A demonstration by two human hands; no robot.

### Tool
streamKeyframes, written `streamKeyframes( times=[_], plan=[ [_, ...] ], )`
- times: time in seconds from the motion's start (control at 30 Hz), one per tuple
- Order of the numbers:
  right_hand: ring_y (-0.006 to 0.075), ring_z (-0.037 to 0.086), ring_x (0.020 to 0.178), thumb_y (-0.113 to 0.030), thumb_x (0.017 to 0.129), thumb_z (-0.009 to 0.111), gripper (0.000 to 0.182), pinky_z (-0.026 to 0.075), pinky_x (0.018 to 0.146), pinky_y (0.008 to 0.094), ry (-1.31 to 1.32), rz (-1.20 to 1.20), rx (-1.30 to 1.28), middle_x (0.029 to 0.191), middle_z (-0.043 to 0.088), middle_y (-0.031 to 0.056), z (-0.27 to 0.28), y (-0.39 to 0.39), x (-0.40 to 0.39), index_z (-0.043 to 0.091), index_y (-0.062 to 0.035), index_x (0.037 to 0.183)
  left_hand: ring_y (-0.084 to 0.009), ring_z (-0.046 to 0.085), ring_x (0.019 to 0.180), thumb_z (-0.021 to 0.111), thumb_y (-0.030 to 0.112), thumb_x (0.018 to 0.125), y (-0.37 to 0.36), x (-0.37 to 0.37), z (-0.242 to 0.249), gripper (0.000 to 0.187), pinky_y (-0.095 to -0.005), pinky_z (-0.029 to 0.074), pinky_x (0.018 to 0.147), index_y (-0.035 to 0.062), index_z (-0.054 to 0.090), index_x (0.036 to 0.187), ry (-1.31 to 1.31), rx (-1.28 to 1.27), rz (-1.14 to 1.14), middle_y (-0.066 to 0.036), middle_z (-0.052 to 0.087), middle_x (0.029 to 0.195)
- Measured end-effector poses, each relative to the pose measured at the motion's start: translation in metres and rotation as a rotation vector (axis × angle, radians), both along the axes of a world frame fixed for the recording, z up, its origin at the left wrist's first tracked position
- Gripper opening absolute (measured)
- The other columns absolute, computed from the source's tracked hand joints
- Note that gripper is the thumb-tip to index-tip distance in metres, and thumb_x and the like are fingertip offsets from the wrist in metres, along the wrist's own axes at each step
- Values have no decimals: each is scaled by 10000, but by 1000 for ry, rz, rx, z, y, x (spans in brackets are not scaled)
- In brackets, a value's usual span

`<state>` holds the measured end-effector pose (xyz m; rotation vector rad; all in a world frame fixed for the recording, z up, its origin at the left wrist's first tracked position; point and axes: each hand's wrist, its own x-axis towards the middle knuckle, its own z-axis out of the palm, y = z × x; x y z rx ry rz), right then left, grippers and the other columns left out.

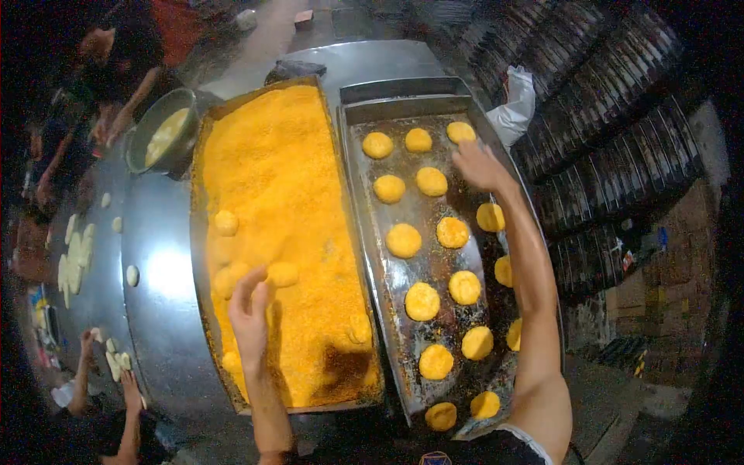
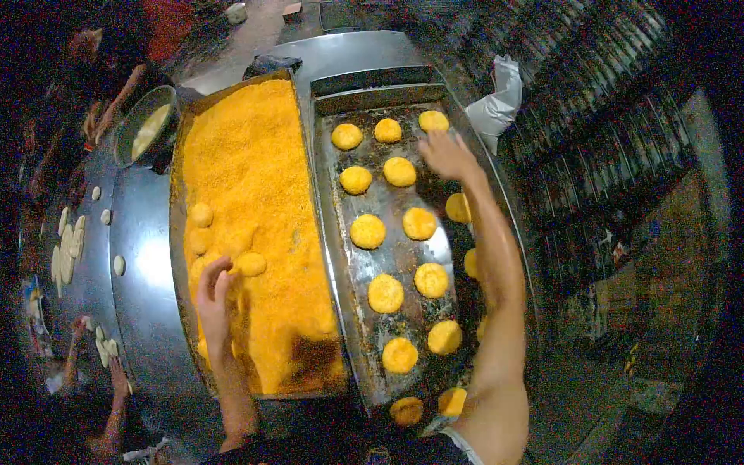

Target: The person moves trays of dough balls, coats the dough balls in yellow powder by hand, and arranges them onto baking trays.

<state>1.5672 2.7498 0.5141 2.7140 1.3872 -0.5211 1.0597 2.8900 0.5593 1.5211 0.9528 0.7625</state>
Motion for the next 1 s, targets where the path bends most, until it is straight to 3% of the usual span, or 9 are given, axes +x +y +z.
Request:
streamKeyframes(
  times=[0.13,0.23,0.37,0.47,0.67,0.73,0.8,0.9,1.0],
  plan=[
    [284,105,1451,-533,964,233,720,49,1167,477,-162,-69,159,1553,181,151,-26,-45,-40,206,-31,1479,-196,542,1118,582,207,944,-4,-18,-3,330,-332,410,985,-16,582,1187,49,27,34,-111,600,1182],
    [272,115,1450,-523,976,227,656,30,1166,481,506,-321,363,1548,200,137,14,-47,-31,230,-116,1492,-197,549,1105,584,202,944,-17,-32,1,324,-327,420,973,-16,582,1184,31,-6,22,-109,601,1175],
    [281,172,1436,-407,1009,175,537,92,1154,509,-34,109,-142,1524,273,129,48,-73,-84,362,-116,1420,-191,559,1087,578,187,947,-33,-53,5,306,-316,436,951,-15,582,1177,-26,-28,40,-99,603,1160],
    [322,159,1436,-365,993,243,518,85,1139,570,-148,29,91,1549,205,140,-2,-123,-122,348,-106,1429,-188,562,1081,571,181,949,-36,-66,5,301,-314,442,946,-17,579,1176,-8,-45,61,-97,604,1153],
    [259,-38,1458,-576,980,147,717,-56,1160,442,516,-267,367,1578,96,89,10,-131,-88,168,-86,1503,-196,563,1084,551,178,959,-56,-86,13,300,-320,459,932,-16,570,1187,-5,-37,26,-102,600,1155],
    [279,-12,1459,-541,987,198,701,-19,1167,453,418,-154,372,1576,99,112,41,-150,-124,179,-60,1497,-198,562,1087,545,177,962,-61,-92,14,298,-323,464,929,-16,567,1189,-39,-27,10,-103,597,1158],
    [291,29,1458,-475,997,221,665,29,1174,453,135,-90,-48,1574,99,128,45,-171,-165,189,-24,1484,-201,559,1093,538,171,965,-65,-101,12,296,-334,470,934,-22,562,1188,-45,-39,40,-111,593,1162],
    [318,53,1453,-410,1005,207,615,51,1170,483,-66,-151,102,1571,97,145,8,-206,-198,188,-22,1482,-200,555,1100,534,164,965,-68,-106,2,290,-337,464,950,-25,561,1183,-39,-31,17,-115,593,1159],
    [303,5,1457,-464,1001,194,652,19,1170,443,241,-167,105,1573,85,147,24,-206,-172,188,-21,1480,-204,555,1099,543,149,958,-82,-94,12,283,-336,459,952,-27,564,1179,-96,-46,-34,-110,592,1164]
  ],
)
